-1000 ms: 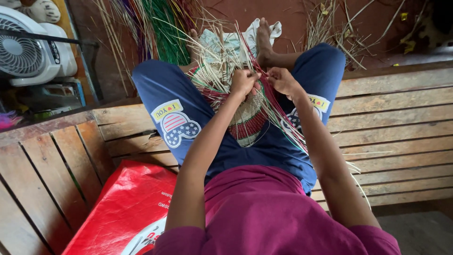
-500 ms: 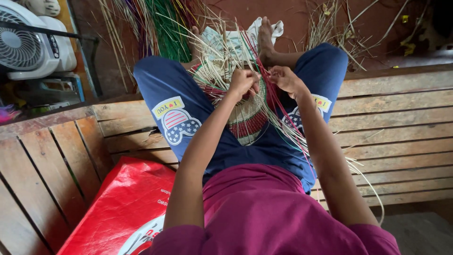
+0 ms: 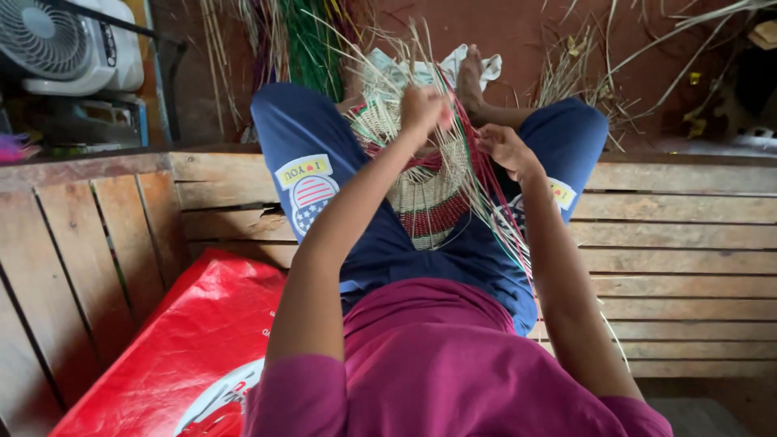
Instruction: Weave dried plant fibers into a circular pattern
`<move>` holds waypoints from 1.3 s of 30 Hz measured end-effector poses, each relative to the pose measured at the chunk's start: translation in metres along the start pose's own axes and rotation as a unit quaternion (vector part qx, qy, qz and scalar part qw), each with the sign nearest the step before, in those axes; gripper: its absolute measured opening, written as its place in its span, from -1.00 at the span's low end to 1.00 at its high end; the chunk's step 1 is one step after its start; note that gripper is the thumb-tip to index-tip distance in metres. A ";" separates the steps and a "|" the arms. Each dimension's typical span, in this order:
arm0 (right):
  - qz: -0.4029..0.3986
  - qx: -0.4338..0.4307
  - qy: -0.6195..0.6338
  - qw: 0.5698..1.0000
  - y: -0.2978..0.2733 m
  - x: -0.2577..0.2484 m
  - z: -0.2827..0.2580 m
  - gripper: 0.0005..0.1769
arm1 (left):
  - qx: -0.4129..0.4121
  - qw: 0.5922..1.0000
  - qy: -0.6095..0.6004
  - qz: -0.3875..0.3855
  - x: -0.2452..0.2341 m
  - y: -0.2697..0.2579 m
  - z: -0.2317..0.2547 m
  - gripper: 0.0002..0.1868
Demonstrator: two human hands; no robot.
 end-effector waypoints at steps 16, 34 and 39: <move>0.110 -0.216 -0.037 0.970 -0.025 -0.022 -0.019 -0.59 | 0.431 0.884 0.177 -0.029 0.003 -0.006 0.019 -0.83; 0.123 -0.373 -0.258 0.883 -0.012 0.001 -0.038 -0.89 | 0.659 0.607 0.416 -0.155 0.030 -0.043 0.002 -0.85; 0.184 -0.287 -0.285 0.896 -0.003 -0.009 -0.049 -0.92 | 0.647 0.637 0.390 -0.150 0.044 -0.042 0.005 -0.86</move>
Point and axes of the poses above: each hand's wrist, its own y-axis towards the middle knuckle, its own x-axis out of the palm, z = x × y, the point moved 6 cm from there along y, towards the middle knuckle, and after that the axes turned 8 degrees about x, right-handed, at the moved point
